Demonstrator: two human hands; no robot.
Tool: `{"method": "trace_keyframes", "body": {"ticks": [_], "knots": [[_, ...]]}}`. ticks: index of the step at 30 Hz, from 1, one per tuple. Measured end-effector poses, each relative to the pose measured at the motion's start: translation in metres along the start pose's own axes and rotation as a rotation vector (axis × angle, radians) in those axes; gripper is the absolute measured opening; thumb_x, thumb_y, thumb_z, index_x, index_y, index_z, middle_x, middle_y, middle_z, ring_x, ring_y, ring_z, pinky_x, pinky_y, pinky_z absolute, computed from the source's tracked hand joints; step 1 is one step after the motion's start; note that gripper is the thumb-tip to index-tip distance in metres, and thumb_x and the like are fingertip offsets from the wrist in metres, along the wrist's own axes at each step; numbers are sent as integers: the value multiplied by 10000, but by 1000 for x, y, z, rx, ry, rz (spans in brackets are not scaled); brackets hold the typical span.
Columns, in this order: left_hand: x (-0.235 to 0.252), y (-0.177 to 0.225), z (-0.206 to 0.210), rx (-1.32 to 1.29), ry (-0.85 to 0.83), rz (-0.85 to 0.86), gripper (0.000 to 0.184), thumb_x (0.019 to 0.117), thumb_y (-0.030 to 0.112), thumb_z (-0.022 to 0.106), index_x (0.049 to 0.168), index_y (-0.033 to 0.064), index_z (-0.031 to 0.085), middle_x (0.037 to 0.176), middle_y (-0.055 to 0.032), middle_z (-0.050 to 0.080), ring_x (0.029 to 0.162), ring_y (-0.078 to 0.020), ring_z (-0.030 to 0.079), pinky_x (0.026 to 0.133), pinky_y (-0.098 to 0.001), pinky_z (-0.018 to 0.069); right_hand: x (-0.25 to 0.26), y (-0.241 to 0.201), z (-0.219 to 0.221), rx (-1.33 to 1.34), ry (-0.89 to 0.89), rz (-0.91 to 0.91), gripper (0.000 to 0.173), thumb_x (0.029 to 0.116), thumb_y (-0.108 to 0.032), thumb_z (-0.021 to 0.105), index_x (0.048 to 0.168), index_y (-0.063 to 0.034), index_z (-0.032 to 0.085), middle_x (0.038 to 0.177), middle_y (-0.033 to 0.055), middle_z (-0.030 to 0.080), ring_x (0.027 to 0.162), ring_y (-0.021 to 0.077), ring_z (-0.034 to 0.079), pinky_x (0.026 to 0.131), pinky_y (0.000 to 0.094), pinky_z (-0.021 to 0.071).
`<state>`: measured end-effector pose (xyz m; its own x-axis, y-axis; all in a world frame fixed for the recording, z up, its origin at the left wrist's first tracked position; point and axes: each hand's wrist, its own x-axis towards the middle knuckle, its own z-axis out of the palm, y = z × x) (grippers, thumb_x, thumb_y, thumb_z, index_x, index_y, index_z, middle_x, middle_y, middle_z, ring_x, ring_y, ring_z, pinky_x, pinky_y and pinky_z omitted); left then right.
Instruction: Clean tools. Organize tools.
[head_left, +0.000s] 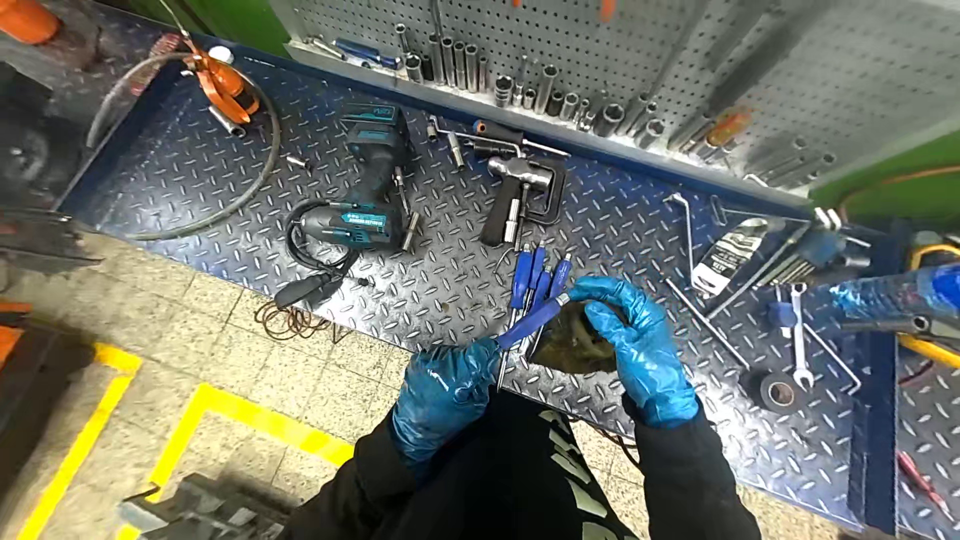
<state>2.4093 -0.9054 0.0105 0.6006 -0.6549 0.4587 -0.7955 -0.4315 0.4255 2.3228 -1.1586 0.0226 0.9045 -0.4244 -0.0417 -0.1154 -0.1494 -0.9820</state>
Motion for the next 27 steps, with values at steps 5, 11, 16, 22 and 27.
{"method": "trace_keyframes", "body": {"ticks": [5,11,16,22,27], "knots": [[2,-6,-3,-25,9,-14,270,1022,223,520,981,74,741,680,-54,671,589,-192,650,527,-366,540,7,-6,14,237,-46,10,251,1010,-237,621,1206,-99,696,1110,50,717,1011,152,680,862,303,591],[4,-44,-12,19,49,-38,277,1016,252,535,971,99,762,639,-43,653,566,-201,640,522,-377,537,28,-17,53,214,-102,87,548,933,-275,724,1448,-200,553,1207,59,714,1039,203,695,812,350,610],[29,-96,-34,2,54,-83,293,1010,294,523,956,130,760,638,-40,660,570,-211,659,515,-397,552,77,-50,111,311,1,61,170,922,-65,716,1074,-3,760,1070,145,753,1002,229,717,882,364,610],[76,-174,-96,-101,166,-219,380,1032,282,498,914,42,769,722,-123,724,651,-287,725,613,-461,598,161,-122,199,274,-174,19,229,893,-11,720,1120,8,737,1094,142,750,1012,213,723,888,357,615],[58,-277,-108,-371,340,-358,369,1074,308,482,1066,75,768,940,-65,772,860,-136,745,789,-358,626,268,-230,233,-115,11,-324,220,972,-128,658,1177,-96,729,1091,59,752,964,178,718,827,372,625]]}}
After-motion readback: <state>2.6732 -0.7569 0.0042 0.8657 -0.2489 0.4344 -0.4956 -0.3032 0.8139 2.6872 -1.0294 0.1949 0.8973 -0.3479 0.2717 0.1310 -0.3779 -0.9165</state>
